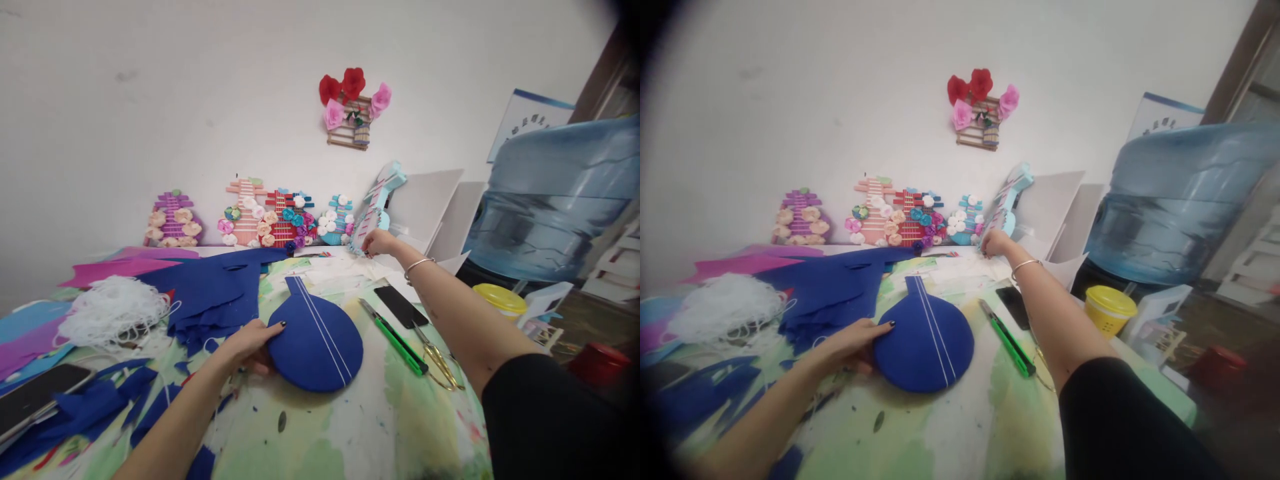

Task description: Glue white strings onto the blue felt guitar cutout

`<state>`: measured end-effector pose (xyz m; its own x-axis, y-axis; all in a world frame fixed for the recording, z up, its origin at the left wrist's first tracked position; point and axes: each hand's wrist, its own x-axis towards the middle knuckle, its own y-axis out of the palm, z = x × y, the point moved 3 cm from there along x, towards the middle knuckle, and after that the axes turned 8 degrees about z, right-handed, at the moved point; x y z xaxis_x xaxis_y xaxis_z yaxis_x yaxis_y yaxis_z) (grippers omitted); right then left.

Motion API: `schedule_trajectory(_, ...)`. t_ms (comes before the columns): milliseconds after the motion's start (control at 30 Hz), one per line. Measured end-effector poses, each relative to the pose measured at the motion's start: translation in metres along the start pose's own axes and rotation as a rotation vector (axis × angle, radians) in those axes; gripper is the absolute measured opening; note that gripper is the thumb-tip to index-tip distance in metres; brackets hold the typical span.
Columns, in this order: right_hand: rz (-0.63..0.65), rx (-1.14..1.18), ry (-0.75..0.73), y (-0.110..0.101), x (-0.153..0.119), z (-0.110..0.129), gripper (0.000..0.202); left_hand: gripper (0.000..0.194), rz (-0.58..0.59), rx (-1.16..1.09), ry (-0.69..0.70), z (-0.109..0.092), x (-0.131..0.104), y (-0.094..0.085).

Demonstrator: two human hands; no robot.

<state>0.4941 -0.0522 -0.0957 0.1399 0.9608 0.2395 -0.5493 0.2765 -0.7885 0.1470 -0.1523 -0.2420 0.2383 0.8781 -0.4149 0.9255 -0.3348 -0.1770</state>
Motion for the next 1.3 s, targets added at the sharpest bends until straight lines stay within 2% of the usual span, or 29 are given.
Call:
schedule_trajectory(33, 0.058, 0.035, 0.004, -0.001, -0.003, 0.002, 0.018, 0.035, -0.102, 0.118, 0.028, -0.002, 0.001, -0.008)
schedule_trajectory(100, 0.171, 0.123, -0.008, -0.004, -0.009, 0.010, 0.007, 0.045, -0.347, 0.317, 0.179, -0.014, -0.001, -0.021)
schedule_trajectory(167, 0.224, 0.219, -0.056, -0.007, -0.017, 0.022, 0.006, 0.042, -0.496, 0.466, 0.383, -0.031, -0.007, -0.021)
schedule_trajectory(200, 0.243, 0.265, -0.084, -0.008, -0.021, 0.030, 0.009, 0.036, -0.481, 0.515, 0.466, -0.041, -0.010, -0.014)
schedule_trajectory(233, 0.263, 0.306, -0.113, -0.008, -0.025, 0.039, 0.012, 0.028, -0.417, 0.524, 0.537, -0.051, -0.013, -0.004)
schedule_trajectory(300, 0.307, 0.372, -0.162, -0.005, -0.032, 0.056, 0.014, 0.021, -0.200, 0.386, 0.636, -0.073, -0.015, 0.021)
schedule_trajectory(333, 0.332, 0.397, -0.184, -0.003, -0.036, 0.065, 0.014, 0.026, -0.134, 0.273, 0.668, -0.085, -0.015, 0.033)
schedule_trajectory(433, 0.404, 0.440, -0.241, 0.008, -0.048, 0.088, 0.014, 0.036, 0.062, -0.032, 0.643, -0.119, -0.008, 0.061)
schedule_trajectory(500, 0.431, 0.446, -0.266, 0.014, -0.054, 0.097, 0.014, 0.026, 0.145, -0.204, 0.627, -0.137, 0.000, 0.070)
schedule_trajectory(567, 0.427, 0.437, -0.272, 0.016, -0.057, 0.100, 0.014, 0.012, 0.154, -0.300, 0.619, -0.148, 0.007, 0.069)
schedule_trajectory(633, 0.385, 0.411, -0.256, 0.015, -0.055, 0.097, 0.014, 0.002, 0.126, -0.332, 0.607, -0.152, 0.011, 0.061)
schedule_trajectory(733, 0.265, 0.330, -0.196, 0.005, -0.043, 0.082, 0.014, 0.006, 0.101, -0.330, 0.594, -0.152, 0.011, 0.040)
schedule_trajectory(833, 0.114, 0.193, -0.103, -0.008, -0.025, 0.056, 0.010, 0.009, 0.055, -0.340, 0.631, -0.157, 0.003, 0.011)
schedule_trajectory(900, 0.020, 0.080, -0.023, -0.014, -0.015, 0.036, 0.005, 0.012, -0.032, -0.372, 0.717, -0.166, -0.006, -0.010)
schedule_trajectory(967, -0.048, -0.026, 0.062, -0.017, -0.010, 0.016, 0.013, 0.013, -0.135, -0.407, 0.857, -0.179, -0.020, -0.031)
schedule_trajectory(1100, -0.117, -0.172, 0.197, -0.010, -0.012, -0.021, 0.028, 0.013, -0.246, -0.477, 1.116, -0.207, -0.057, -0.063)
schedule_trajectory(1200, -0.121, -0.224, 0.245, 0.002, -0.020, -0.041, 0.031, 0.013, -0.291, -0.480, 1.287, -0.220, -0.086, -0.079)
schedule_trajectory(1300, -0.106, -0.229, 0.265, 0.014, -0.023, -0.050, 0.031, 0.013, -0.272, -0.393, 1.331, -0.227, -0.104, -0.083)
